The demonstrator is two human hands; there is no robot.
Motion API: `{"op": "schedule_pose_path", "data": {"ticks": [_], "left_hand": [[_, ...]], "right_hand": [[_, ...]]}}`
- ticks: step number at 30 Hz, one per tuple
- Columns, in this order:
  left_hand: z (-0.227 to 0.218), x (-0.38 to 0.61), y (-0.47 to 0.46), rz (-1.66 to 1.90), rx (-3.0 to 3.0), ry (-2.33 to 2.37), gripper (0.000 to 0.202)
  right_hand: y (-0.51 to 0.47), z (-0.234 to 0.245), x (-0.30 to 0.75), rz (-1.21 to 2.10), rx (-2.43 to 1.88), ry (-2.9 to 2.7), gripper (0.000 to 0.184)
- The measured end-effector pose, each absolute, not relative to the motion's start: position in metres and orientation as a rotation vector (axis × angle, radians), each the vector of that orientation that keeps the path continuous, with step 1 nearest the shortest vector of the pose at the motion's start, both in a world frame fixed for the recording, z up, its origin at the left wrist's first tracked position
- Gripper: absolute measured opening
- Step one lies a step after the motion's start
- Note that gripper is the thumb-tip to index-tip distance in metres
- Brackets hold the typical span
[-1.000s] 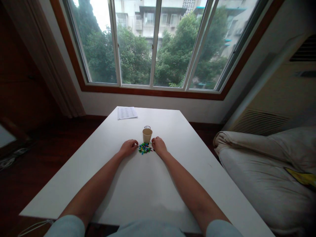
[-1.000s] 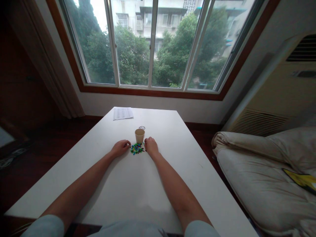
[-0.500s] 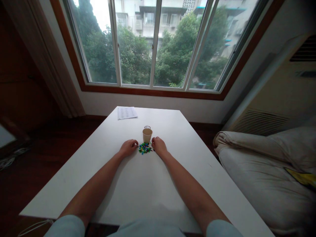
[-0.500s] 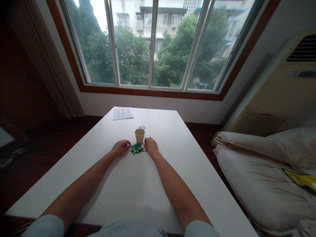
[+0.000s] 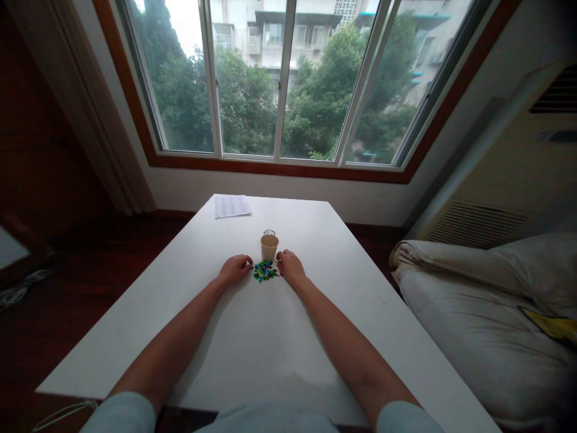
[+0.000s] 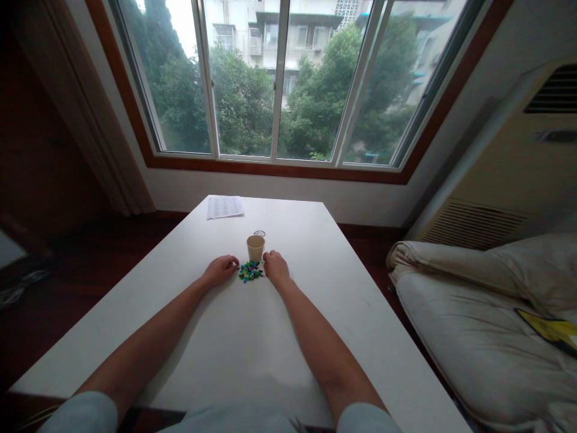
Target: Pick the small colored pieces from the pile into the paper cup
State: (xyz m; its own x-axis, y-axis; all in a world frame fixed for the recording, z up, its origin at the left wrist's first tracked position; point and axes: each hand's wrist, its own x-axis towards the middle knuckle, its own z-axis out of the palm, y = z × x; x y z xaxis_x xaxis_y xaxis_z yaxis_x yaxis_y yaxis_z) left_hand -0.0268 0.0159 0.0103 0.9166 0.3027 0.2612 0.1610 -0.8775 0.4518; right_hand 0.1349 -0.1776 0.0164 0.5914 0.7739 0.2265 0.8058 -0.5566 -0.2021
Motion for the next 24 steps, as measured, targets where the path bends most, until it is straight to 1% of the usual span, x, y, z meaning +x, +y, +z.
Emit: {"op": "schedule_pose_path", "data": {"ticks": [8, 12, 16, 24], "left_hand": [[0.0081, -0.0261, 0.0167, 0.464, 2.655, 0.346, 0.021], [0.0075, -0.026, 0.0173, 0.472, 2.656, 0.346, 0.02], [0.0073, -0.0259, 0.0183, 0.466, 2.661, 0.332, 0.02], [0.0049, -0.0254, 0.0196, 0.469, 2.646, 0.336, 0.019]], "right_hand": [[-0.1749, 0.017, 0.1345, -0.11, -2.515, -1.257, 0.022], [-0.1745, 0.0175, 0.1333, -0.093, -2.518, -1.273, 0.019], [-0.1757, 0.0175, 0.1317, -0.112, -2.526, -1.253, 0.017], [-0.1752, 0.0133, 0.1343, -0.131, -2.521, -1.21, 0.018]]}}
